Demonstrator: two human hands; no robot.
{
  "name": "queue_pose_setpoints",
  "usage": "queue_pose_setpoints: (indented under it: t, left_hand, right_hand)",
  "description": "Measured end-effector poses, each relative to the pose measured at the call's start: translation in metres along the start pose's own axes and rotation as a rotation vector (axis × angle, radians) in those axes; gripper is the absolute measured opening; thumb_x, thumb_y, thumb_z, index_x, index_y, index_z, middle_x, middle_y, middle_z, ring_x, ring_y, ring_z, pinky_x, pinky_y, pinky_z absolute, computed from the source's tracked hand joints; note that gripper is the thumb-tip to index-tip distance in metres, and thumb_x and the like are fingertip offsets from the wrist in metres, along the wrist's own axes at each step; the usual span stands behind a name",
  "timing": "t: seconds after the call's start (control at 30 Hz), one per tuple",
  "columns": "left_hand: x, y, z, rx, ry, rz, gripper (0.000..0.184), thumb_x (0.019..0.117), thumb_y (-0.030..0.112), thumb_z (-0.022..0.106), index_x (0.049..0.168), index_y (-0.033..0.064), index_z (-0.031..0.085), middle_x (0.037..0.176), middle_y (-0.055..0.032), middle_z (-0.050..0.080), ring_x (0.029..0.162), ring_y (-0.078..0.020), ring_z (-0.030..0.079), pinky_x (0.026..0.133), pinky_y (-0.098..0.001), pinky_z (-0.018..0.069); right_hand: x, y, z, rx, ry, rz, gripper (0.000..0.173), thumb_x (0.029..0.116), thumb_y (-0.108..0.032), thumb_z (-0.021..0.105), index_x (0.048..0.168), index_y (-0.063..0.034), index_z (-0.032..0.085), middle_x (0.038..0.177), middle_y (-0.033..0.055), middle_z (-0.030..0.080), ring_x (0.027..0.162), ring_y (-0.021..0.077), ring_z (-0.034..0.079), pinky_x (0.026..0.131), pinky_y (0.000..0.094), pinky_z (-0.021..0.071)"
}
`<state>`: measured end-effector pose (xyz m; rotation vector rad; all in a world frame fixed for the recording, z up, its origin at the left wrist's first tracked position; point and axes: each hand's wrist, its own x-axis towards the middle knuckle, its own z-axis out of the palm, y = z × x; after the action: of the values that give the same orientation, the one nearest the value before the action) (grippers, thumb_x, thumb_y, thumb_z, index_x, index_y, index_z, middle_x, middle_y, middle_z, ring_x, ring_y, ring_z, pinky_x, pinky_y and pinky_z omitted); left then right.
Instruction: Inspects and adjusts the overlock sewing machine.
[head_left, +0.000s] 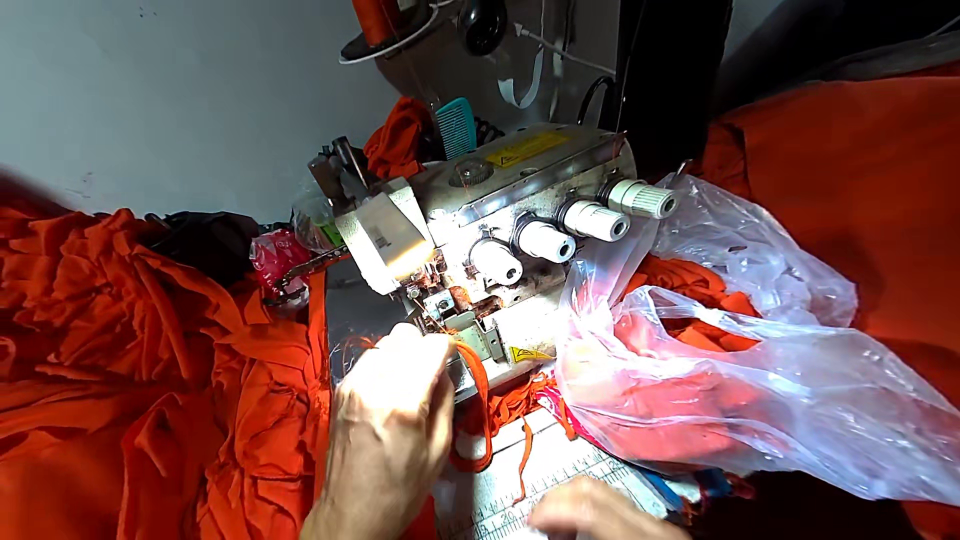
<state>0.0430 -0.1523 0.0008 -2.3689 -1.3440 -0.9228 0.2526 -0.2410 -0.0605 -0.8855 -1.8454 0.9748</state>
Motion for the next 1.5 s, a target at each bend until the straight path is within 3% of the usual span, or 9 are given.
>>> queue_pose_setpoints:
  t: [0.2, 0.37, 0.57, 0.73, 0.83, 1.0, 1.1, 1.27, 1.5]
  left_hand:
    - [-0.027, 0.051, -0.002, -0.132, -0.057, -0.020, 0.020, 0.0955, 0.012, 0.059, 0.091, 0.0082, 0.077, 0.073, -0.0056, 0.067, 0.066, -0.0166, 0.064, 0.059, -0.0284, 0.0504]
    - [-0.039, 0.048, -0.023, -0.237, -0.209, 0.011, 0.017, 0.0965, 0.011, 0.060, 0.092, 0.0108, 0.076, 0.084, -0.0074, 0.072, 0.078, -0.0219, 0.065, 0.065, -0.0353, 0.0479]
    - [-0.008, -0.011, -0.019, -0.043, -0.079, -0.296, 0.037, 0.0909, 0.045, 0.064, 0.112, 0.0166, 0.075, 0.096, 0.0032, 0.066, 0.078, -0.0088, 0.061, 0.064, -0.0294, 0.0502]
    - [0.008, -0.019, -0.005, -0.051, -0.131, -0.263, 0.018, 0.0940, 0.028, 0.067, 0.081, 0.0155, 0.066, 0.072, 0.0037, 0.052, 0.066, -0.0109, 0.055, 0.059, -0.0298, 0.0429]
    - [0.012, -0.036, -0.024, -0.030, -0.295, -0.260, 0.020, 0.1011, 0.017, 0.060, 0.090, 0.0023, 0.067, 0.081, -0.0136, 0.063, 0.075, -0.0300, 0.065, 0.062, -0.0476, 0.0497]
    - [0.003, -0.103, -0.040, 0.180, -0.305, -0.523, 0.017, 0.1014, 0.011, 0.061, 0.095, -0.0044, 0.067, 0.096, -0.0270, 0.066, 0.089, -0.0489, 0.065, 0.073, -0.0686, 0.0476]
    - [-0.001, -0.108, -0.042, 0.163, -0.189, -0.584, 0.018, 0.0988, 0.003, 0.061, 0.114, -0.0029, 0.067, 0.117, -0.0290, 0.061, 0.107, -0.0514, 0.060, 0.083, -0.0694, 0.0473]
    - [-0.002, -0.067, -0.020, -0.172, 0.000, -0.295, 0.020, 0.1004, 0.014, 0.059, 0.112, 0.0022, 0.070, 0.118, -0.0161, 0.066, 0.106, -0.0288, 0.066, 0.088, -0.0476, 0.0556]
    - [-0.011, -0.065, 0.004, -0.327, -0.040, -0.239, 0.020, 0.0962, 0.021, 0.059, 0.104, 0.0108, 0.075, 0.118, -0.0034, 0.069, 0.114, -0.0179, 0.063, 0.096, -0.0461, 0.0471]
  right_hand:
    - [0.050, 0.016, 0.001, 0.473, 0.184, 0.135, 0.038, 0.1088, -0.036, 0.045, 0.114, -0.0076, 0.070, 0.102, -0.0045, 0.071, 0.093, 0.0013, 0.067, 0.082, 0.0210, 0.0575]
    - [0.075, 0.002, -0.002, 0.882, 0.055, 0.231, 0.015, 0.1025, -0.010, 0.055, 0.095, -0.0106, 0.068, 0.087, -0.0010, 0.069, 0.083, 0.0035, 0.067, 0.079, 0.0204, 0.0560]
    - [0.060, 0.008, -0.006, 0.843, 0.181, 0.279, 0.018, 0.1033, -0.007, 0.050, 0.096, -0.0120, 0.065, 0.073, -0.0017, 0.067, 0.069, 0.0061, 0.068, 0.073, 0.0226, 0.0588]
    - [0.040, -0.006, -0.007, 0.826, 0.065, 0.269, 0.015, 0.1030, -0.009, 0.054, 0.101, -0.0160, 0.067, 0.088, -0.0080, 0.070, 0.076, 0.0014, 0.067, 0.073, 0.0196, 0.0577]
    - [0.030, -0.013, -0.018, 0.794, 0.030, 0.256, 0.015, 0.1036, -0.015, 0.055, 0.105, -0.0207, 0.069, 0.091, -0.0108, 0.071, 0.075, -0.0014, 0.066, 0.071, 0.0176, 0.0560]
    - [0.011, -0.010, -0.036, 0.315, 0.136, 0.338, 0.022, 0.0976, 0.001, 0.054, 0.113, -0.0119, 0.061, 0.092, -0.0115, 0.069, 0.077, -0.0009, 0.066, 0.072, 0.0197, 0.0568]
    - [0.005, -0.006, -0.035, -0.156, 0.145, 0.221, 0.034, 0.0950, -0.006, 0.064, 0.124, 0.0128, 0.060, 0.119, 0.0175, 0.065, 0.100, 0.0095, 0.066, 0.084, 0.0237, 0.0572]
    - [0.042, -0.010, -0.022, -0.604, 0.417, -0.124, 0.025, 0.0948, -0.023, 0.066, 0.113, -0.0053, 0.070, 0.108, 0.0092, 0.068, 0.099, 0.0057, 0.062, 0.085, 0.0188, 0.0521]
    - [0.123, 0.033, 0.002, -0.966, 0.544, -0.236, 0.026, 0.0930, -0.028, 0.066, 0.103, -0.0064, 0.076, 0.103, 0.0155, 0.069, 0.093, 0.0345, 0.061, 0.082, 0.0510, 0.0418]
